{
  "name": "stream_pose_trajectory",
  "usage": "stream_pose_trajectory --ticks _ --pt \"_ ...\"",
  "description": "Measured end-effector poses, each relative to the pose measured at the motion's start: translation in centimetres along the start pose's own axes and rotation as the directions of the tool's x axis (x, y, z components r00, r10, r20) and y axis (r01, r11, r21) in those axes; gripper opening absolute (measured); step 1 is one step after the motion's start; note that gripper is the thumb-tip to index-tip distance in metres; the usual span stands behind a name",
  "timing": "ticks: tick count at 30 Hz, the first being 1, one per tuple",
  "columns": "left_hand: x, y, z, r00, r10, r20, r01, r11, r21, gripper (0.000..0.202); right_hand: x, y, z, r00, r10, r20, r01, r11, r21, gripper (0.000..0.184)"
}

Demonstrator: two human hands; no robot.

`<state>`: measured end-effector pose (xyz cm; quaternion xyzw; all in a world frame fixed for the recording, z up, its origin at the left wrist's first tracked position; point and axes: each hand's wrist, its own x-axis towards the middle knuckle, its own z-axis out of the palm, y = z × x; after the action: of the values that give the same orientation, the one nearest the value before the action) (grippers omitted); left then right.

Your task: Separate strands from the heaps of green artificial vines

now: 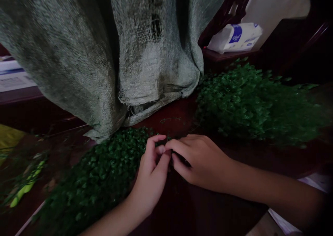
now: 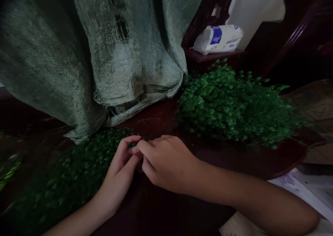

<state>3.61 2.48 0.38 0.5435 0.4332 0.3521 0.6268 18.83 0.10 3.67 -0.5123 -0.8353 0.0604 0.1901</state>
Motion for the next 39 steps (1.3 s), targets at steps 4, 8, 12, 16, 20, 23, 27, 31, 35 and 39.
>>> stream_pose_trajectory --ticks 4,8,12,16,20,23,27,31,35,39 --pt "-0.01 0.11 0.05 1.0 -0.006 -0.006 0.006 0.998 -0.062 0.024 0.0 0.15 0.13 1.0 0.012 0.0 -0.012 1.0 -0.029 0.011" --pt "-0.11 -0.1 -0.03 1.0 0.011 0.012 -0.011 0.998 -0.057 0.028 0.05 0.2 0.22 1.0 0.025 0.001 -0.025 0.998 -0.056 0.01" --pt "-0.12 -0.42 -0.12 1.0 0.014 0.005 -0.014 1.0 0.024 0.031 0.14 0.22 0.19 0.999 0.04 0.025 -0.038 0.998 -0.056 0.01" --pt "-0.09 -0.35 -0.04 1.0 0.021 -0.002 -0.02 0.999 0.048 0.031 0.22 0.26 0.05 0.998 0.046 0.052 -0.044 0.998 -0.036 0.009" --pt "-0.02 -0.2 0.01 1.0 0.027 -0.01 -0.026 0.998 0.053 0.029 0.26 0.21 0.03 0.998 0.033 0.046 -0.032 0.999 -0.014 0.011" --pt "0.0 -0.19 -0.07 0.999 0.036 -0.013 -0.035 0.997 0.063 0.027 0.26 0.18 0.16 1.0 0.019 0.013 -0.019 1.0 -0.018 0.013" --pt "-0.05 -0.17 -0.13 0.999 0.033 -0.021 -0.032 0.997 0.073 0.027 0.17 0.23 0.32 0.999 0.035 -0.016 -0.036 0.999 -0.028 0.015" --pt "0.03 -0.17 -0.01 0.999 0.031 -0.015 -0.03 0.997 0.069 0.027 0.08 0.26 0.34 0.998 0.053 -0.023 -0.053 0.998 -0.033 0.015" --pt "0.23 -0.27 0.12 0.999 0.052 -0.015 -0.05 0.994 0.1 0.027 0.13 0.22 0.31 0.998 0.062 -0.021 -0.063 0.997 -0.05 0.013" --pt "0.21 -0.3 0.11 0.997 0.07 -0.01 -0.069 0.991 0.117 0.026 0.21 0.17 0.22 0.998 0.07 0.005 -0.069 0.996 -0.063 0.011"
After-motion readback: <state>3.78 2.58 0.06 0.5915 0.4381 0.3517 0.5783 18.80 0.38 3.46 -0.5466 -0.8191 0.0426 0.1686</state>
